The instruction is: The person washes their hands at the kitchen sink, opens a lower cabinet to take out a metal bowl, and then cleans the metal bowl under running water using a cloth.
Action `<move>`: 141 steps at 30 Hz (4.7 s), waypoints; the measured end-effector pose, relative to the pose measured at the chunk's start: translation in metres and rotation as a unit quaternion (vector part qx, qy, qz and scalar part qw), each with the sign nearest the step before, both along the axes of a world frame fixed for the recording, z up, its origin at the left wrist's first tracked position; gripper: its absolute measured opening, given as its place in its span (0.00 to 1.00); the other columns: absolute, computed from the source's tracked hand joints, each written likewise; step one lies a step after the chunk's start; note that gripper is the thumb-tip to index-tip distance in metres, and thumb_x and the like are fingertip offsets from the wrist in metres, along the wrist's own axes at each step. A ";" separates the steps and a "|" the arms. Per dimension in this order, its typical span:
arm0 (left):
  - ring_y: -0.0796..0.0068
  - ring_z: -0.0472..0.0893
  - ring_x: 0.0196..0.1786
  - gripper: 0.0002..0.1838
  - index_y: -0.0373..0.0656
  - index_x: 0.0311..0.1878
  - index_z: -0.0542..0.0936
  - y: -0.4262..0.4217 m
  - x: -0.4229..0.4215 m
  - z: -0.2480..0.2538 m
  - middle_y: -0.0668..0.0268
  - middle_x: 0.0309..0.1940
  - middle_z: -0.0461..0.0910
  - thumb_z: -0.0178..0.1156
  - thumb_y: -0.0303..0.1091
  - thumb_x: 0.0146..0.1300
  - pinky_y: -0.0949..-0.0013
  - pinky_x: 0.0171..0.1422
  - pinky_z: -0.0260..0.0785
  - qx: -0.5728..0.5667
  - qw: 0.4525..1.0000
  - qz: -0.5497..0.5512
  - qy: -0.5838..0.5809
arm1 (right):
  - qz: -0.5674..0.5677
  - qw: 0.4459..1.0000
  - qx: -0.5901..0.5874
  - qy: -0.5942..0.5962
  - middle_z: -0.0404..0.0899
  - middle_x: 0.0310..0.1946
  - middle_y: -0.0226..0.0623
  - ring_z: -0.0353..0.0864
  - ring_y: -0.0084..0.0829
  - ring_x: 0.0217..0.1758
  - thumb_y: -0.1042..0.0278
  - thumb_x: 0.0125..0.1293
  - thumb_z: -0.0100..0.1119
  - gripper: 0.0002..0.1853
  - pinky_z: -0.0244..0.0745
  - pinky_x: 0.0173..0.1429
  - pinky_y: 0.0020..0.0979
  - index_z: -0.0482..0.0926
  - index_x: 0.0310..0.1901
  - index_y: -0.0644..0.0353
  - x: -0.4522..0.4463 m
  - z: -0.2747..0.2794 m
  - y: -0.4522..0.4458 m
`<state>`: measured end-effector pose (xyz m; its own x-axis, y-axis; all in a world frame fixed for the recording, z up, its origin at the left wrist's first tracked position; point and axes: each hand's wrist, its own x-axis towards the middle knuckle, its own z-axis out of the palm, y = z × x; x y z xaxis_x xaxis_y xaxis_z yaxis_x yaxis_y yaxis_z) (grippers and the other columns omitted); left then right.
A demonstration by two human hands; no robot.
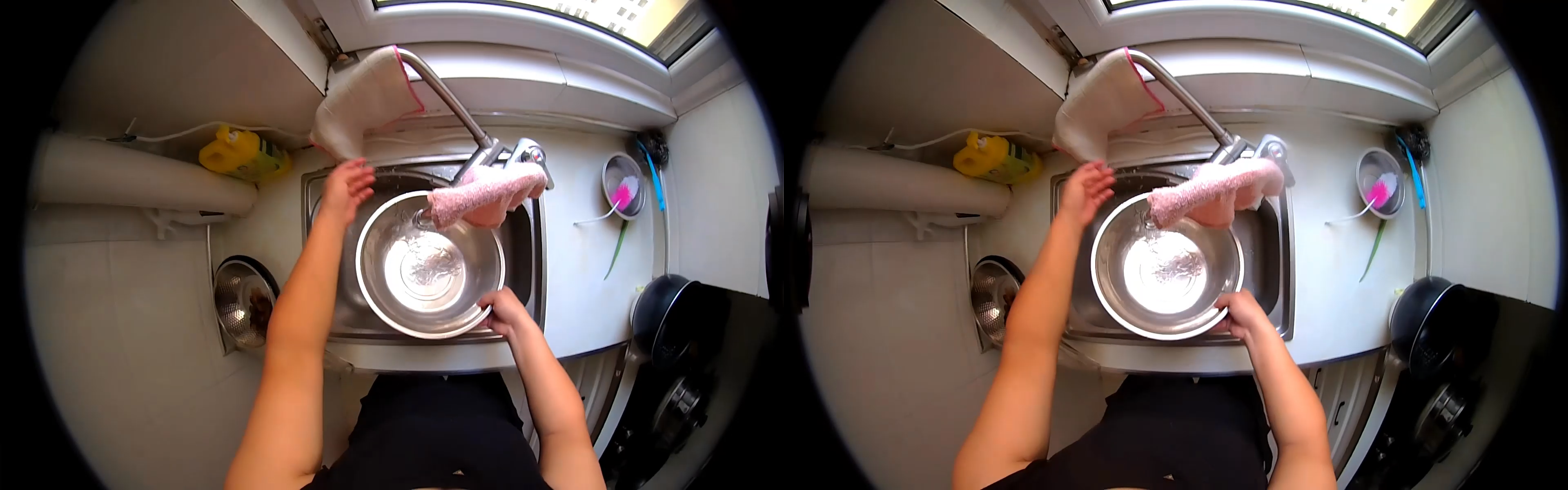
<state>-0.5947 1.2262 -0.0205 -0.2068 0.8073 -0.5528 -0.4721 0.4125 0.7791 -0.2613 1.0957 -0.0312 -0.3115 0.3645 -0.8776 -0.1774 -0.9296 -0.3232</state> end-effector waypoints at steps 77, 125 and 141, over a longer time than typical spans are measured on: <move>0.55 0.81 0.34 0.16 0.46 0.30 0.83 -0.148 0.071 -0.018 0.54 0.29 0.81 0.51 0.45 0.52 0.55 0.41 0.70 -0.076 0.519 -0.614 0.590 | -0.074 0.995 0.064 0.031 0.73 0.41 0.41 0.78 0.41 0.42 0.87 0.46 0.43 0.32 0.81 0.30 0.38 0.62 0.57 0.57 -0.077 -0.020 -0.027; 0.57 0.69 0.56 0.19 0.41 0.46 0.77 -0.166 0.067 -0.092 0.56 0.48 0.75 0.54 0.45 0.57 0.55 0.64 0.55 0.152 0.615 -0.398 0.663 | -0.122 0.969 0.202 -0.066 0.64 0.58 0.43 0.75 0.36 0.49 0.91 0.42 0.39 0.46 0.75 0.20 0.24 0.50 0.68 0.49 -0.100 -0.031 0.012; 0.62 0.79 0.37 0.10 0.41 0.27 0.77 -0.192 0.061 -0.049 0.60 0.28 0.79 0.59 0.26 0.35 0.62 0.48 0.69 0.225 0.675 -0.378 0.592 | -0.104 0.985 0.011 -0.135 0.75 0.36 0.45 0.78 0.38 0.30 0.84 0.49 0.48 0.20 0.76 0.31 0.37 0.68 0.47 0.69 -0.114 -0.086 -0.007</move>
<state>-0.5336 1.0346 -0.0691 0.2772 0.9605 -0.0248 0.8052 -0.2182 0.5515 -0.3757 1.0886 -0.1171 0.0155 0.4159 -0.9093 -0.2671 -0.8746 -0.4046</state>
